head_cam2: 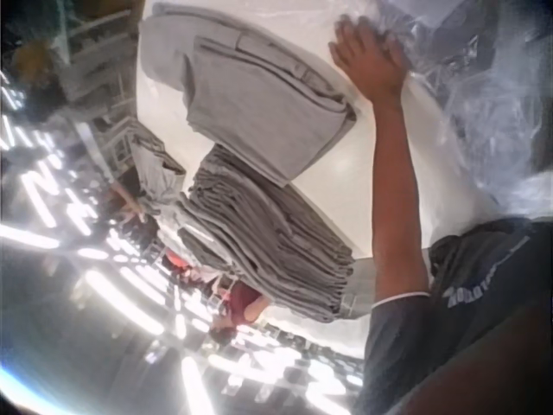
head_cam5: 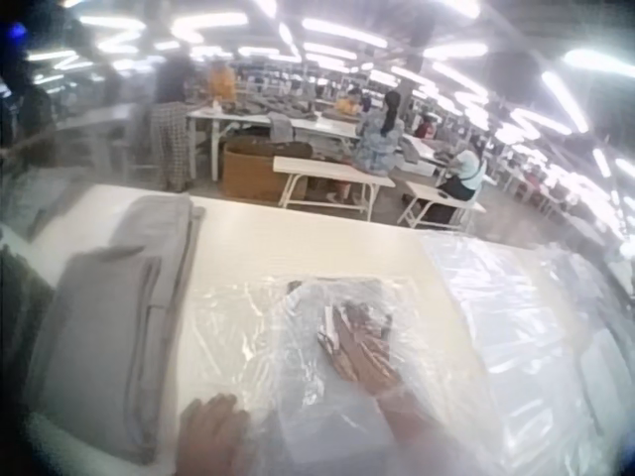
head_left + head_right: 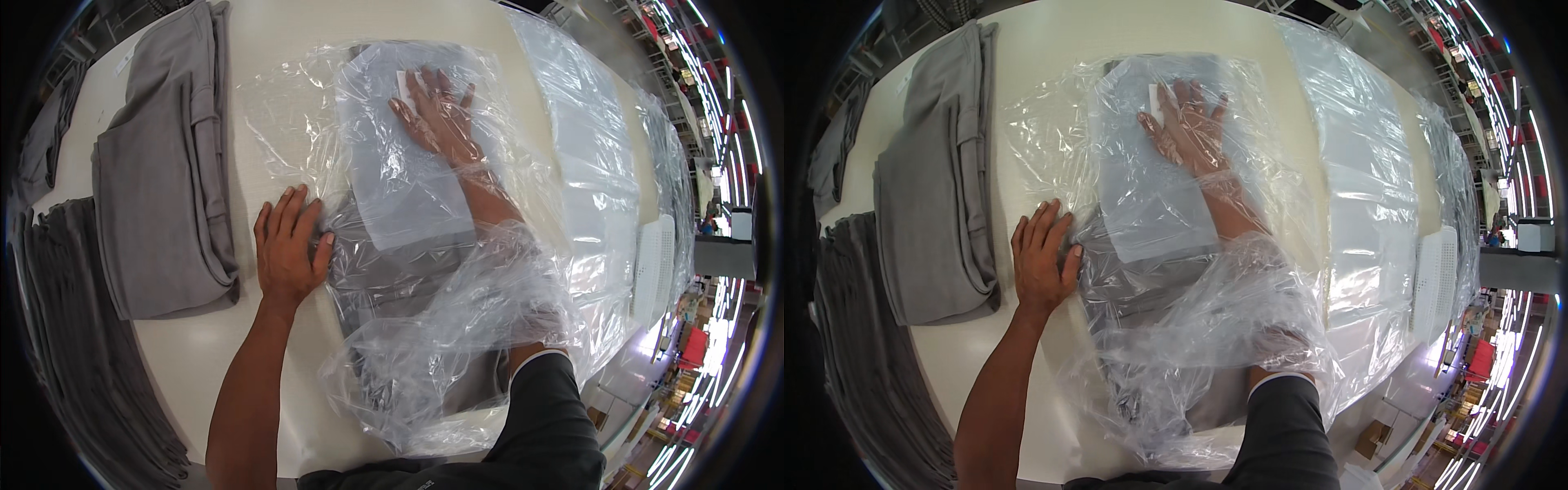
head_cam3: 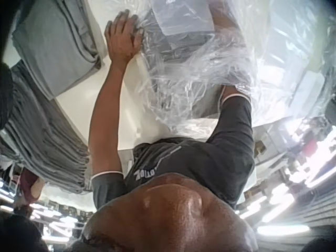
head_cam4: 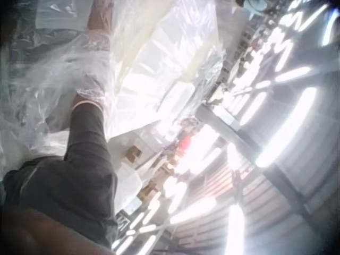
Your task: The person folds gray trousers and places them into clear plastic bags on a table. The person repeatedly picks up folded trousers, inserts them into bags, and stacks the packaged items. Other workers are visible in the background performing similar tasks.
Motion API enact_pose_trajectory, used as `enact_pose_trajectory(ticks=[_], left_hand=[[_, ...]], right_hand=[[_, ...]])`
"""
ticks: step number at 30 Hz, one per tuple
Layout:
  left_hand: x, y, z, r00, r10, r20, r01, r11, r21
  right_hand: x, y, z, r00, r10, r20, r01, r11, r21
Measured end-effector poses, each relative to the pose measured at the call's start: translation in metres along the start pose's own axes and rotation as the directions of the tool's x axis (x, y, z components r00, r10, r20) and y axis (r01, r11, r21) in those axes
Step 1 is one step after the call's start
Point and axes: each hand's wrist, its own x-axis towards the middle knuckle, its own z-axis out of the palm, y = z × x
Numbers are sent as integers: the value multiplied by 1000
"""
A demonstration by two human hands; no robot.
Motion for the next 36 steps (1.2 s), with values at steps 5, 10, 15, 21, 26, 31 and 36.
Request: enact_pose_trajectory(ticks=[5, 10, 15, 21, 26, 31, 36], left_hand=[[0, 1, 2, 1000, 22, -9, -22, 1000, 5], [1, 0, 2, 999, 22, -29, -21, 1000, 10], [-2, -2, 4, 999, 35, -9, -35, 999, 28], [0, -2, 4, 999, 42, -17, -42, 999, 26], [-2, -2, 5, 1000, 23, -18, -23, 999, 25], [-2, 2, 4, 998, 46, -51, -46, 999, 2], [-7, 0, 4, 997, 46, -67, -43, 998, 44]], right_hand=[[-15, 13, 25, 969, -50, -244, 62, 997, 40], [-46, 12, 20, 969, -90, -231, 97, 995, 19], [-57, -23, 28, 986, -27, -165, 29, 1000, 10], [-72, -14, 14, 973, -36, -228, 52, 997, 65], [-140, -8, -31, 998, -54, 17, 53, 997, 51], [-248, -8, -41, 981, 3, 196, -136, 729, 671], [-285, -31, -48, 932, -299, 206, 236, 929, 285]])
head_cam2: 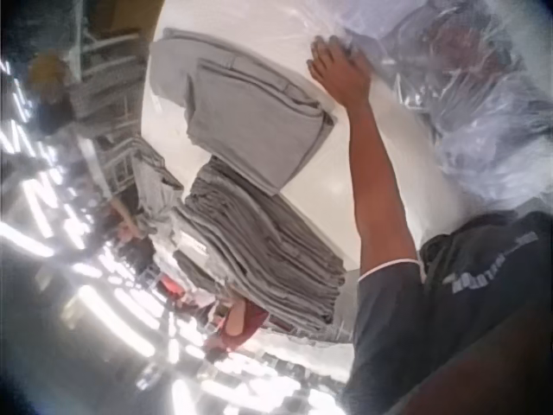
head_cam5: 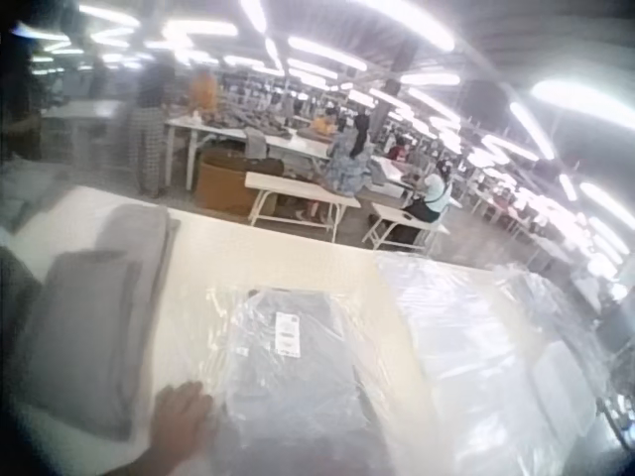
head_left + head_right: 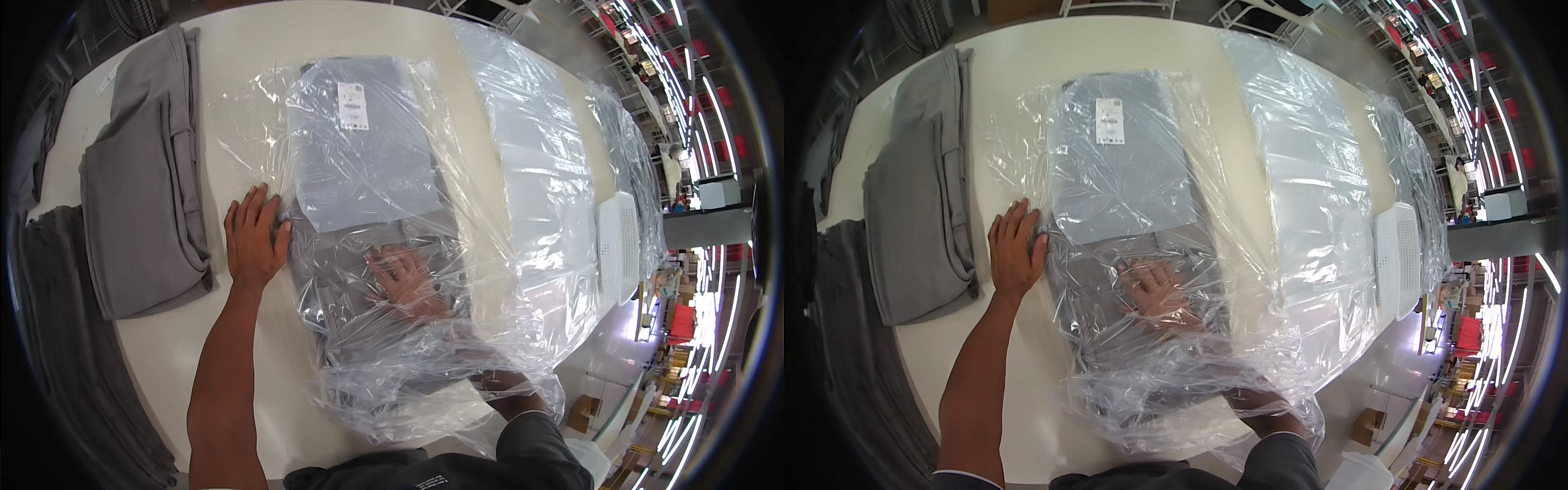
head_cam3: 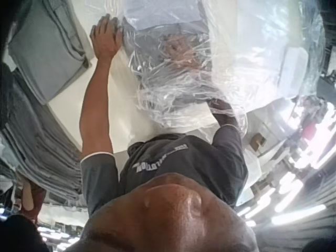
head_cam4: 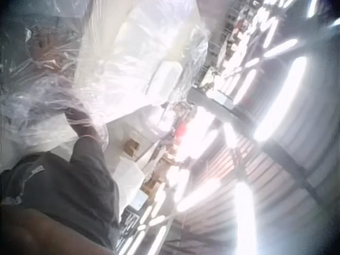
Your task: The person folds gray trousers and places them into clear plastic bags on a table. The person repeatedly picks up folded trousers, inserts them into bags, and stacks the packaged items. Other workers are visible in the background performing similar tasks.
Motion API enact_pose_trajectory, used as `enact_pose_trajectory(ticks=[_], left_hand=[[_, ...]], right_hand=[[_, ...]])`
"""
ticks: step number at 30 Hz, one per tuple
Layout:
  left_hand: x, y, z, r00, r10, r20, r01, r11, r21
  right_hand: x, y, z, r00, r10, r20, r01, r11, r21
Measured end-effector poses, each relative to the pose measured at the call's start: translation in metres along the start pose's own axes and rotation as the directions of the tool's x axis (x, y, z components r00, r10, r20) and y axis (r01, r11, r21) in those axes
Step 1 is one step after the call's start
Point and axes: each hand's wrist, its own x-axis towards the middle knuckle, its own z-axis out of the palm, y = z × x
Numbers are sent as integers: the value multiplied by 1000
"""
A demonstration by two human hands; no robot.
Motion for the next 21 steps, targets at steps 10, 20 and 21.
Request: enact_pose_trajectory(ticks=[10, 20, 21], left_hand=[[2, 4, -1, 999, 37, -31, -36, 999, 26], [-6, -1, 1, 995, 50, -90, -48, 998, 26], [-6, -1, 1, 995, 62, -73, -60, 998, 36]], right_hand=[[-54, -39, -55, 958, 155, 242, -151, 988, -35], [-200, -126, 28, 775, 628, -78, -632, 774, -49], [-203, -136, 34, 753, 652, -91, -657, 753, -34]])
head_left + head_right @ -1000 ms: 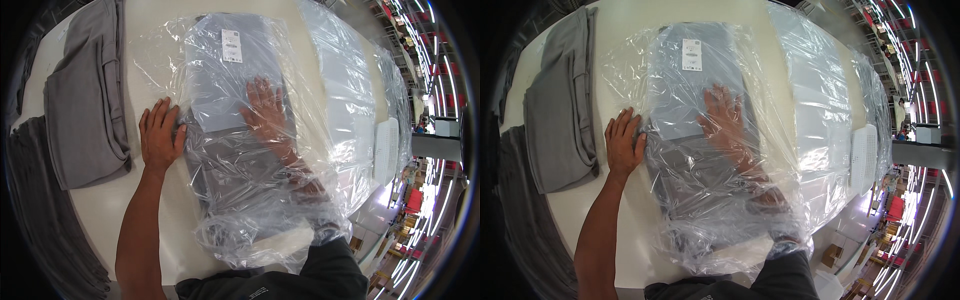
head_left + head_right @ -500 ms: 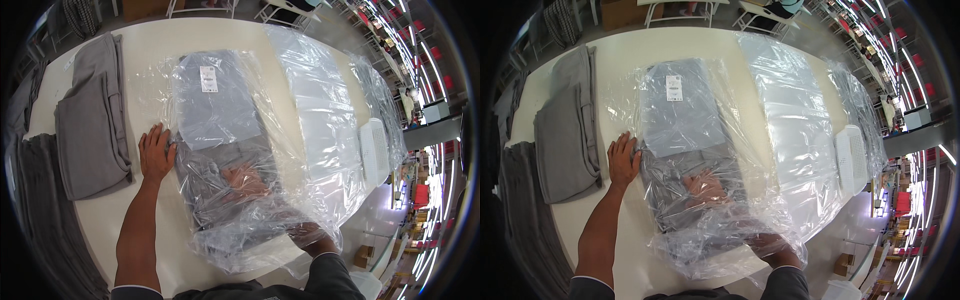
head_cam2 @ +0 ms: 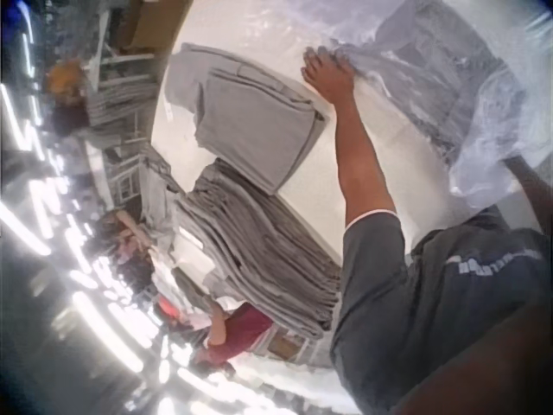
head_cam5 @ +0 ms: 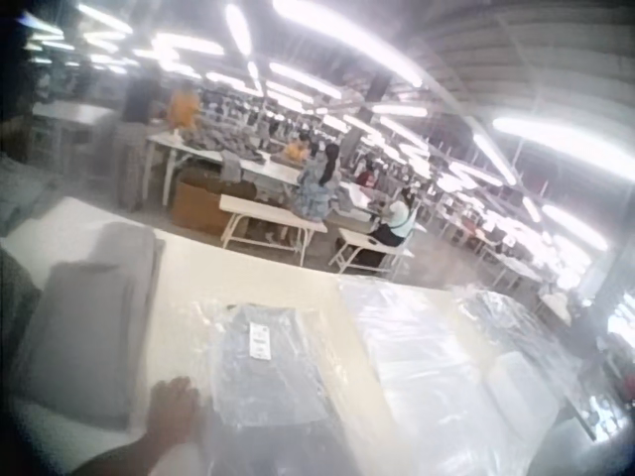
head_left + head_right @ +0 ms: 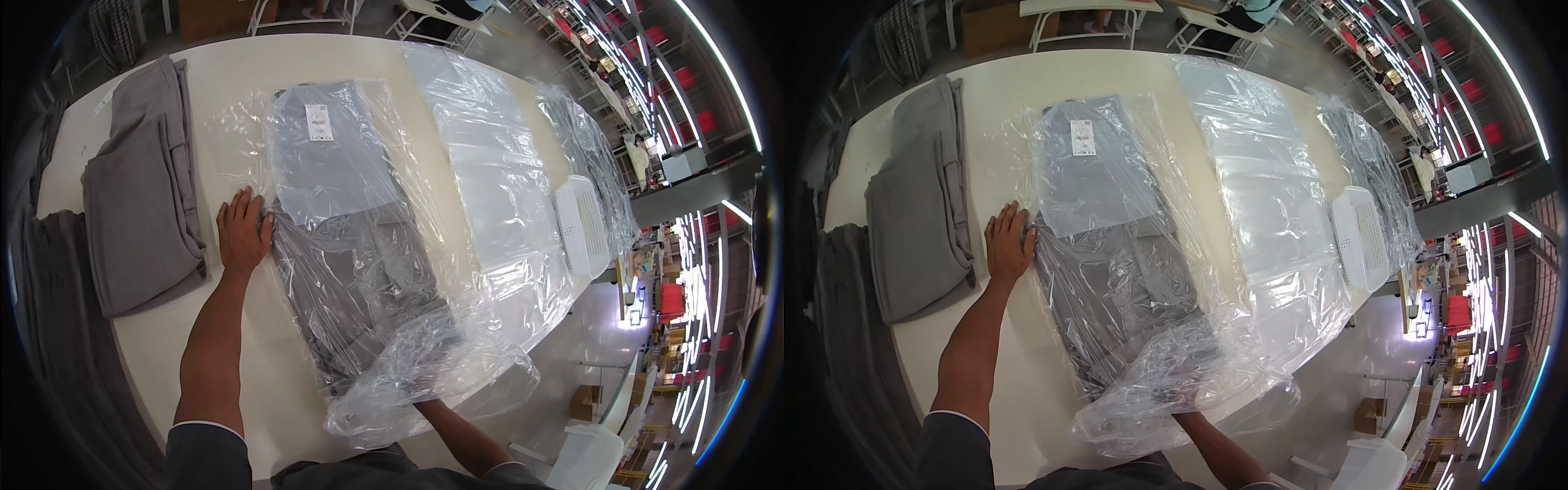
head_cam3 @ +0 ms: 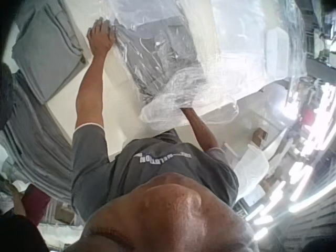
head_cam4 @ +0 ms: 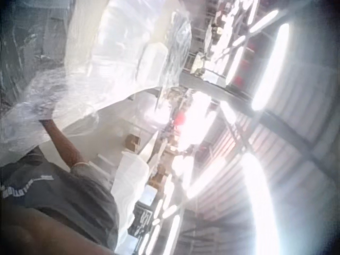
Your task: The person folds gray trousers and places them into clear plastic bags on a table. The person repeatedly picks up folded trousers, inserts them into bags, and stacks the packaged items. Other workers are visible in the background performing similar tasks.
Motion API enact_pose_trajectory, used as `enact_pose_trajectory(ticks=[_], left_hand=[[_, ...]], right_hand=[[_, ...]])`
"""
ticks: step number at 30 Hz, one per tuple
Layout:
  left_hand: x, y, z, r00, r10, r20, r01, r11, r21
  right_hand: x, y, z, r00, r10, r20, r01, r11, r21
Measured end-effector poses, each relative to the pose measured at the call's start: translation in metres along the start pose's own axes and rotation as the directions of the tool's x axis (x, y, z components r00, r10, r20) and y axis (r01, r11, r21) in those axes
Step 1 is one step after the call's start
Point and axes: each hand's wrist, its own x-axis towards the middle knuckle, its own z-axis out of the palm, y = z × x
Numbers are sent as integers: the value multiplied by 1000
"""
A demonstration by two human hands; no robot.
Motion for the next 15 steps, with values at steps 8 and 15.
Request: enact_pose_trajectory(ticks=[8, 15], left_hand=[[4, 2, -7, 992, -4, -129, -17, 988, -155], [-15, -39, -13, 871, -451, 195, 422, 484, -766]], right_hand=[[13, -9, 9, 995, -93, 27, 92, 995, 39], [84, -27, 17, 974, -219, -52, 221, 975, 35]])
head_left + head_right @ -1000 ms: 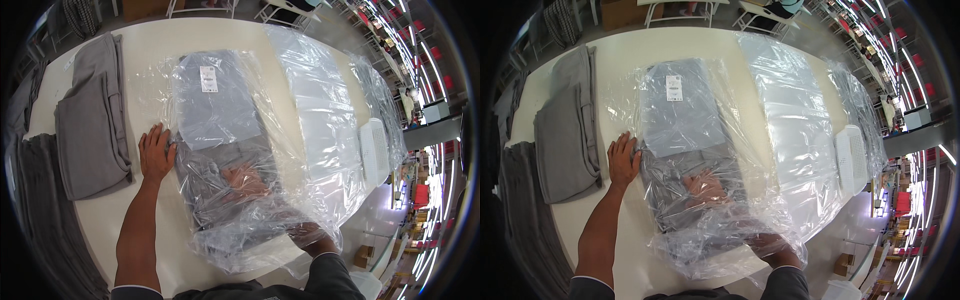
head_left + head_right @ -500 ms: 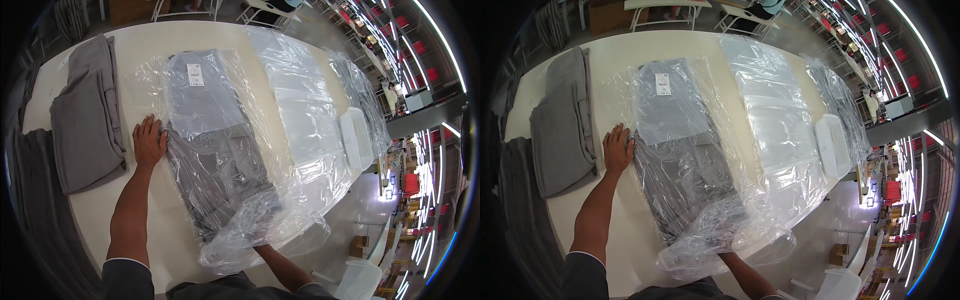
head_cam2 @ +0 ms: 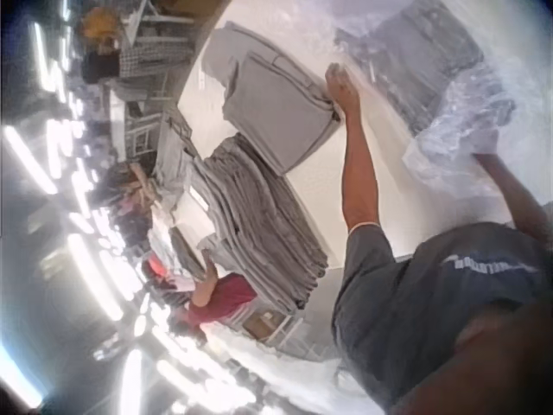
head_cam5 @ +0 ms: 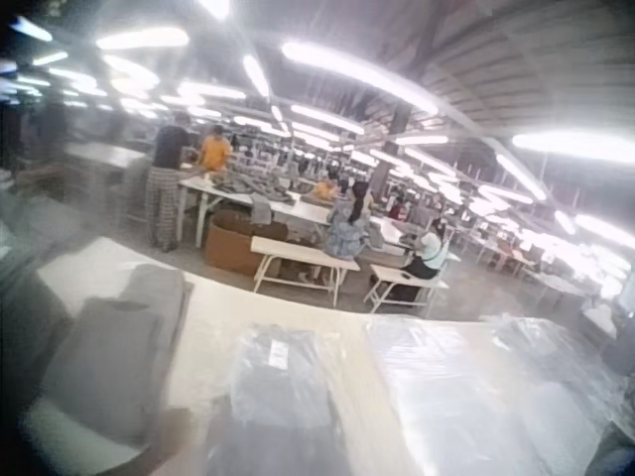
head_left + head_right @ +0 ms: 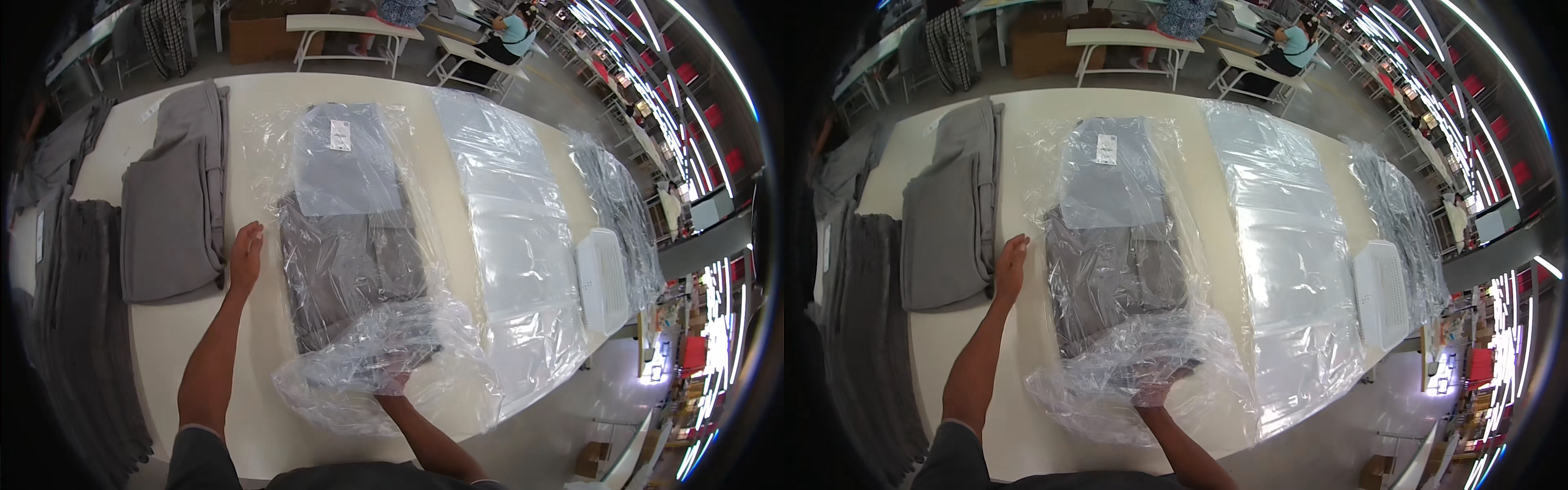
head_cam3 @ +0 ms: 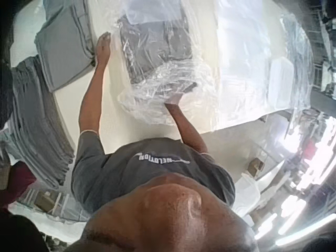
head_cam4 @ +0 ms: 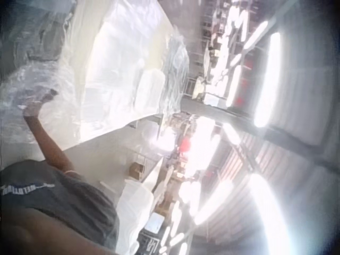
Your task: The person folds gray trousers and places them into clear plastic bags on a table. The person repeatedly picks up folded trousers, inserts them into bags, and stacks the packaged items. Other workers are visible in the background performing similar tasks.
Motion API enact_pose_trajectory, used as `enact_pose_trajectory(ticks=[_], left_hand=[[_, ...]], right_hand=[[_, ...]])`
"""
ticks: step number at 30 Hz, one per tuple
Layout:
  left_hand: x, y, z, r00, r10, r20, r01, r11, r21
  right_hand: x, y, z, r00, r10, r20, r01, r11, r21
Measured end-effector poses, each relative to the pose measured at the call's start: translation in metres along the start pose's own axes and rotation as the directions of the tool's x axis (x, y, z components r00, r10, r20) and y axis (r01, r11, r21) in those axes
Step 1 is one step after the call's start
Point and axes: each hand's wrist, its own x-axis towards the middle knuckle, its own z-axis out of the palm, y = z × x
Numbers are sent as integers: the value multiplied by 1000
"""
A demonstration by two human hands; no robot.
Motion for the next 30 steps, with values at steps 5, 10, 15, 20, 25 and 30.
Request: enact_pose_trajectory(ticks=[5, 10, 15, 20, 25, 30], left_hand=[[-116, 197, 19, 837, 536, -111, -489, 824, 286], [-202, 168, 94, 858, 140, 494, -441, 696, 567], [-241, 119, 105, 843, -61, 534, -483, 350, 803], [-291, 119, 96, 816, -130, 564, -490, 362, 793], [-347, 158, 83, 818, -183, 545, -393, 513, 763], [-400, 183, 57, 772, -270, 575, -300, 643, 705]], right_hand=[[81, 4, 14, 996, 34, -85, -51, 975, -216], [144, -28, 1, 955, 105, -276, -49, 978, 202], [159, -32, -11, 992, 119, -34, -111, 977, 180], [146, -38, -21, 927, 71, -367, -26, 991, 128], [65, -27, -61, 978, -145, -147, 130, 985, -110], [-71, -7, -71, 923, -384, -17, 378, 916, -131]])
